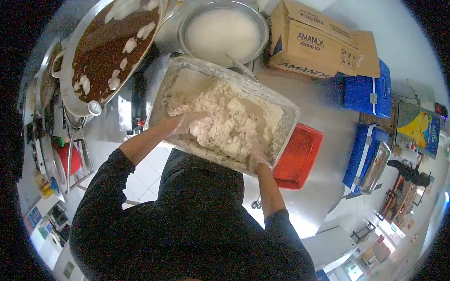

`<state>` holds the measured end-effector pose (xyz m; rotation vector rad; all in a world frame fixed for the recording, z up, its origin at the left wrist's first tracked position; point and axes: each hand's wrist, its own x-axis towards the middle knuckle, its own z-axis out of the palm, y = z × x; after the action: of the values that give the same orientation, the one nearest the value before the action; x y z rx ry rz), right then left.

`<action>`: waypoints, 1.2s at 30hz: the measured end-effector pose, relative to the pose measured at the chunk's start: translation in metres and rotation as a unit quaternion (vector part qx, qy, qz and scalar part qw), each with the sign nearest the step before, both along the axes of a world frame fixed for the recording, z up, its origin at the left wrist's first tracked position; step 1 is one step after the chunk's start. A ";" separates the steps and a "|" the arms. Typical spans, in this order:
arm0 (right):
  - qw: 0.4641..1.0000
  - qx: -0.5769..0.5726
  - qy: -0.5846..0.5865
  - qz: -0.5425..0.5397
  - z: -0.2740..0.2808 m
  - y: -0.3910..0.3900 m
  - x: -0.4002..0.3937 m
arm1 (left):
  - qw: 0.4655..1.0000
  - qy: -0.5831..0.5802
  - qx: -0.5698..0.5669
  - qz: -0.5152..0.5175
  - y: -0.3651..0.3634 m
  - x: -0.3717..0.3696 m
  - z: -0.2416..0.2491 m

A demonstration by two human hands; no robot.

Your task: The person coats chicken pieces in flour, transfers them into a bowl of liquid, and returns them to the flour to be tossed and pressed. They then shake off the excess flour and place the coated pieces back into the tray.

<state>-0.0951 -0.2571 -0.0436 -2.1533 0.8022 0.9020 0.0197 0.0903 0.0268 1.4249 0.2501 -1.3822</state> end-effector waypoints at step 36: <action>0.922 0.002 -0.201 0.330 0.040 0.055 0.170 | 0.969 -0.244 -0.007 0.025 -0.049 0.113 -0.091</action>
<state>0.0745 -0.2025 -0.0034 -2.5255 -0.1519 0.7138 0.1328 0.0417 -0.0644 1.6840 -0.0439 -0.9515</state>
